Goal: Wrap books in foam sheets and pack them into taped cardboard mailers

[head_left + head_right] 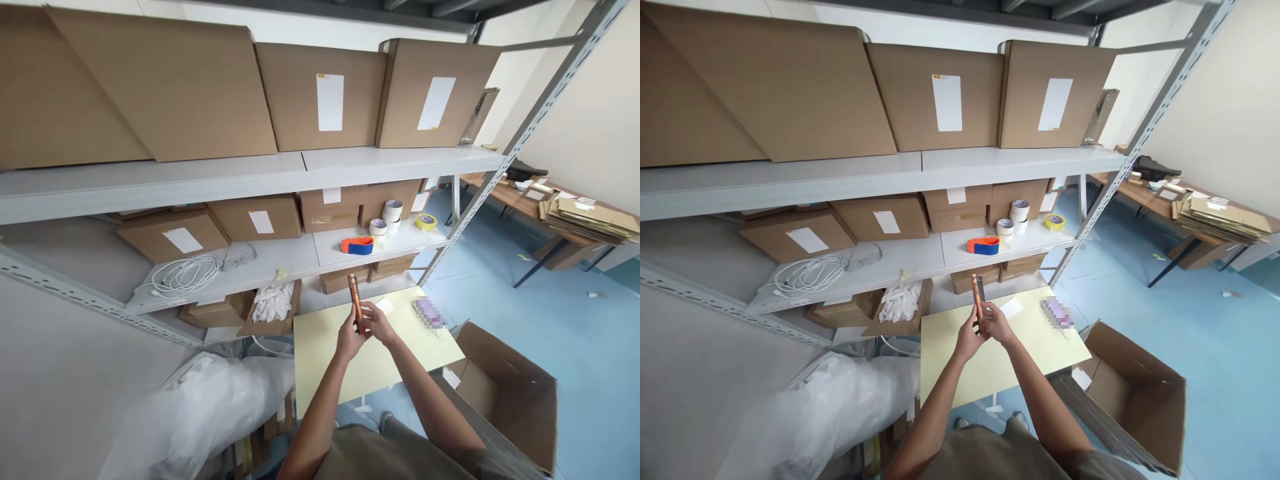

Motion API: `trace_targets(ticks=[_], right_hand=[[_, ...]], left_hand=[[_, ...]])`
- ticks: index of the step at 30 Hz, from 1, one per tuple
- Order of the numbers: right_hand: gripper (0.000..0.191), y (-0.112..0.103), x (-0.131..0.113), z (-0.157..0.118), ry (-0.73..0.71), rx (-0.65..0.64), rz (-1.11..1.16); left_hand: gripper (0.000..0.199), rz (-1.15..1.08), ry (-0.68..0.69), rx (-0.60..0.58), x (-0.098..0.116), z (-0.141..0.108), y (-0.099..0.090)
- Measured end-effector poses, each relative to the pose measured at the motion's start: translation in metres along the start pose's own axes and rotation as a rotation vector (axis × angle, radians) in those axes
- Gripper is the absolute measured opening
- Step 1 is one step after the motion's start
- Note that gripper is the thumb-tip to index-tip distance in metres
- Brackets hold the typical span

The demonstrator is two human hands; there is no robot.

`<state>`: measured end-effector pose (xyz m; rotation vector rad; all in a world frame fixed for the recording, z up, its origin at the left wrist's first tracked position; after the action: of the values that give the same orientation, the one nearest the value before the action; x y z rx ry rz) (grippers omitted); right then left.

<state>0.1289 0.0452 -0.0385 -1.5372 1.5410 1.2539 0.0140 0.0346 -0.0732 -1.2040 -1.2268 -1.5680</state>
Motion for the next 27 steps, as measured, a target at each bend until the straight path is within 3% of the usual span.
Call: trace_targets(ticks=[3, 5, 7, 9, 11, 13, 16, 18, 20, 24, 27], right_hand=[[0.056, 0.002, -0.007, 0.011, -0.032, -0.05, -0.071], [0.049, -0.011, -0.015, 0.014, -0.084, -0.022, -0.185], [0.05, -0.04, -0.025, 0.013, -0.136, 0.14, -0.353], [0.063, -0.075, -0.033, 0.007, -0.138, 0.348, -0.477], [0.077, -0.101, -0.033, 0.0, -0.073, 0.432, -0.436], [0.076, -0.109, -0.027, -0.005, 0.008, 0.307, -0.25], [0.054, -0.098, -0.025, -0.014, 0.062, 0.002, 0.052], [0.047, -0.093, -0.031, -0.022, 0.044, -0.095, 0.181], [0.047, -0.093, -0.04, -0.027, 0.026, -0.116, 0.248], [0.044, -0.093, -0.054, -0.031, 0.019, -0.083, 0.195], [0.042, -0.077, -0.062, -0.029, -0.056, -0.071, 0.085]], left_hand=[[0.109, 0.038, 0.057, 0.04, 0.015, 0.006, -0.014], [0.108, -0.042, 0.048, 0.052, 0.022, 0.009, -0.024], [0.107, -0.125, 0.004, 0.069, 0.026, 0.008, -0.033], [0.108, -0.186, -0.027, 0.061, 0.031, 0.004, -0.037], [0.112, -0.223, -0.033, 0.031, 0.035, 0.0, -0.033], [0.114, -0.258, -0.02, 0.011, 0.039, -0.004, -0.027], [0.11, -0.332, 0.011, 0.012, 0.043, -0.004, -0.02], [0.106, -0.362, 0.021, 0.013, 0.043, -0.002, -0.019], [0.102, -0.317, 0.038, 0.049, 0.044, 0.004, -0.024], [0.082, 0.033, 0.102, 0.247, 0.05, 0.019, -0.036], [0.07, 0.117, 0.143, 0.147, 0.056, 0.031, -0.006]])
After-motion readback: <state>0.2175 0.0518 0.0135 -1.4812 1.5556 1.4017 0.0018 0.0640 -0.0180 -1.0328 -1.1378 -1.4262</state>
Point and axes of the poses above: each hand's wrist, its own z-axis towards the middle knuckle, its own y-axis out of the palm, x = y × z, the point moved 7 cm from there along z, towards the middle knuckle, and after that the axes turned 13 degrees about y, right-handed, at the moved point
